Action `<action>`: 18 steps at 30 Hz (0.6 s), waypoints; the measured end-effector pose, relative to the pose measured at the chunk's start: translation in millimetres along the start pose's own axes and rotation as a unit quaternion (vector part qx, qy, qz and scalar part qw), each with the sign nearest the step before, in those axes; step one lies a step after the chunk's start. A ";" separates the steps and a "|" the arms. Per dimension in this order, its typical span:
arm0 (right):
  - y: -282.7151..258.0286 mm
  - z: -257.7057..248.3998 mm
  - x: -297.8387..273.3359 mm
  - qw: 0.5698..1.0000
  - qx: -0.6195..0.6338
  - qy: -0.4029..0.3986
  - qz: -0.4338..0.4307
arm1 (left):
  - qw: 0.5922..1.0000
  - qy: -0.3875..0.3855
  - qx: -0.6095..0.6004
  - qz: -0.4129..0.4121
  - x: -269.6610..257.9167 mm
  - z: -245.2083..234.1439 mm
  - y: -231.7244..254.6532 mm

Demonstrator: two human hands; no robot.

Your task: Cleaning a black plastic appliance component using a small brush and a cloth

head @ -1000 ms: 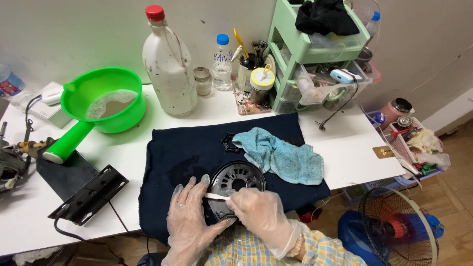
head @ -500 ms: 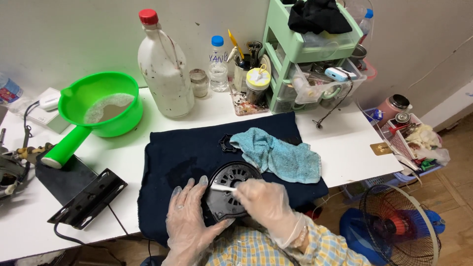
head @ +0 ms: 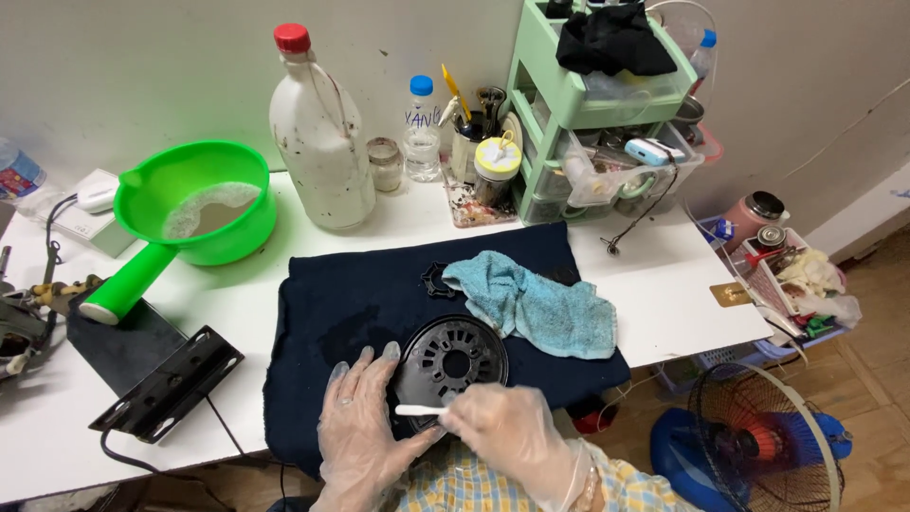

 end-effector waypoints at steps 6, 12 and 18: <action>33.2 -19.9 -0.7 0.992 -0.063 0.065 0.087 | 1.000 0.025 -0.002 0.019 -0.5 -5.3 3.3; 18.3 3.0 -6.7 0.997 0.016 -0.062 0.039 | 0.999 0.019 -0.014 0.023 -0.5 -3.9 2.2; 61.3 -20.1 -6.7 0.991 -0.021 0.026 0.131 | 0.999 0.024 -0.019 0.031 2.3 -11.7 7.4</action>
Point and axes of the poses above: each hand's wrist, its own x-axis towards the middle knuckle, its own z-axis out of the palm, y = z × x, the point moved 9 cm from there along x, towards the middle knuckle, and after that the axes turned 2 degrees about -y, right-handed, at the moved point
